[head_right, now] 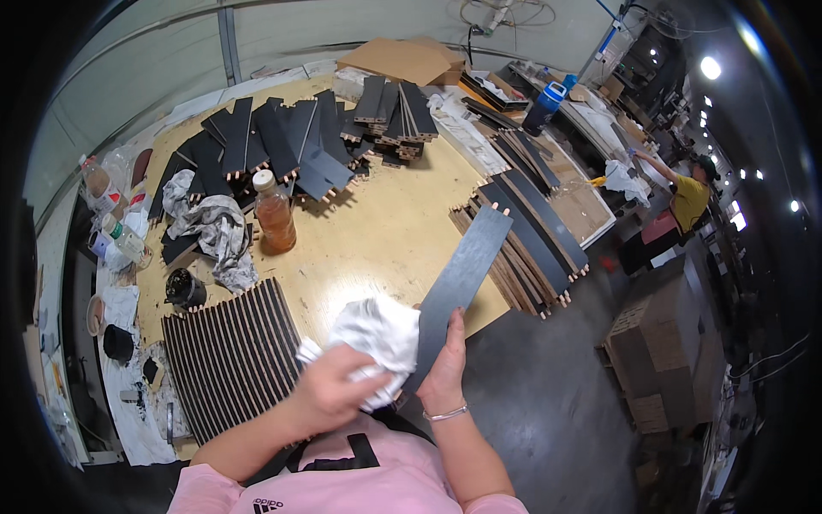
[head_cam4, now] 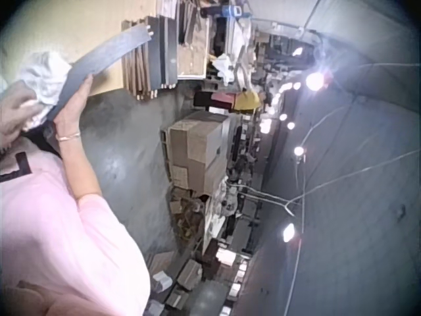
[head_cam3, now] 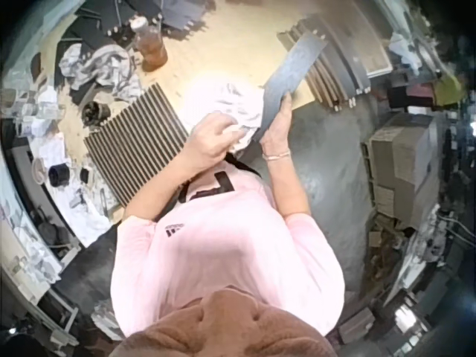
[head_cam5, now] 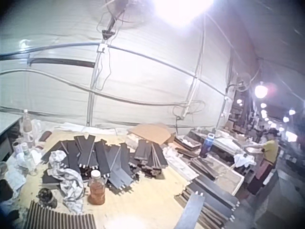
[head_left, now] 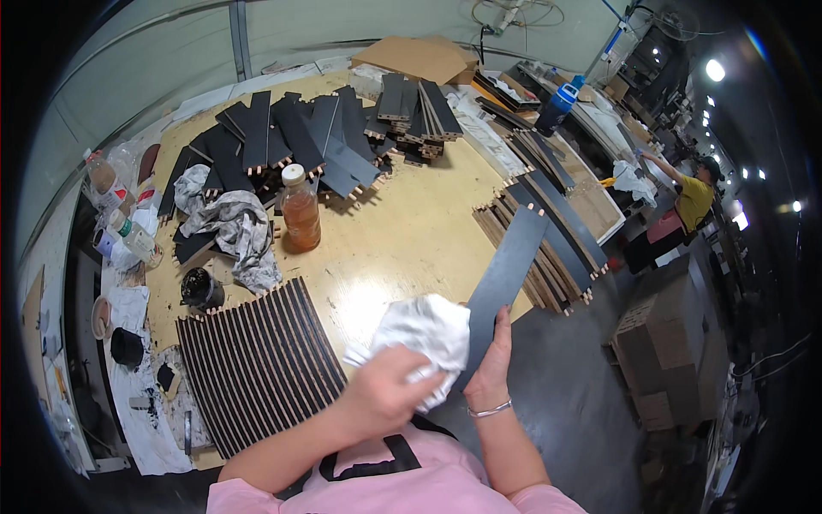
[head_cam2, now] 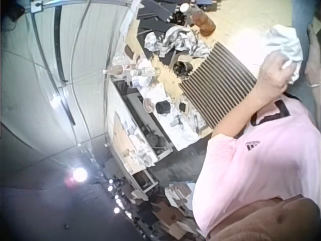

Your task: The person touches up wooden panels by applying black stain to their edges with an applicator, pouring liquid from a bottle onto a cloth to wipe them down, and rubbing the panels with a sponge block.

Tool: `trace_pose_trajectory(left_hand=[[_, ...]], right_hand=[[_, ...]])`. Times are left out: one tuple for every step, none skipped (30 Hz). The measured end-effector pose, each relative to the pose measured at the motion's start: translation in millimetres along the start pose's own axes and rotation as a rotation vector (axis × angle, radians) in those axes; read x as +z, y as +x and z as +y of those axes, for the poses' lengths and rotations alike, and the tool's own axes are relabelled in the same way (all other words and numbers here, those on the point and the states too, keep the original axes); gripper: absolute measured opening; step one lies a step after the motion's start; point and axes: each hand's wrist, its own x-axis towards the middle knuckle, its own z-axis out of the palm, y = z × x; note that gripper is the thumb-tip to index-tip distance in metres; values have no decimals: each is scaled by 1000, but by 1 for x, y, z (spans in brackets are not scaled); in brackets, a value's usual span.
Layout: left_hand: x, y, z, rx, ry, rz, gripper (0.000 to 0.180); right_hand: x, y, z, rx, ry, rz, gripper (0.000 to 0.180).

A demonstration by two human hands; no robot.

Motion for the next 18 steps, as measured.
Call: trace_pose_trajectory(left_hand=[[11,-4,3,-15,-19,-89,34],[13,-6,-3,-14,-13,-84,34],[10,-9,-15,-76,29,14,36],[2,-9,-23,-141,67,109,38],[-8,-7,-30,-160,87,118,37],[-13,-7,-36,-214,86,36,41],[-12,-7,-39,-230,175,-8,42],[-11,-7,-41,-247,264,-51,44],[-11,-12,-39,-286,258,-46,46],[-10,-20,-36,-319,248,-43,47],[-5,-27,-33,-406,36,23,47],[-6,-28,-22,-500,-127,51,47],[-9,-29,-16,-542,-184,39,50],[-11,-31,-12,-582,-241,26,53],[-10,-41,-14,-622,-256,28,56],[-15,-39,-16,-613,-252,38,56],[-21,-38,-17,-679,-303,-8,57],[-29,-40,-18,-751,-352,-53,58]], right_hand=[[-9,5,2,-24,-5,-78,67],[-16,7,1,-22,-7,-86,67],[-22,10,0,-33,-41,-142,66],[-23,10,-3,-43,-75,-192,66],[-21,10,-8,-1,-97,-240,65],[-20,9,-6,3,-99,-244,65],[-18,9,-4,-5,-98,-230,66],[-16,8,-2,-14,-97,-217,67],[-12,9,1,-10,-100,-230,67],[-11,6,4,-31,-106,-222,64],[-10,4,8,-53,-111,-215,61],[-12,2,14,-60,-112,-225,61],[-13,0,20,-55,-139,-243,55],[-12,-1,27,-51,-166,-261,50],[3,-15,36,-42,-141,-257,43],[1,-19,43,-25,-140,-286,42],[-1,-21,49,2,-160,-305,42],[-4,-24,55,35,-181,-325,42]])
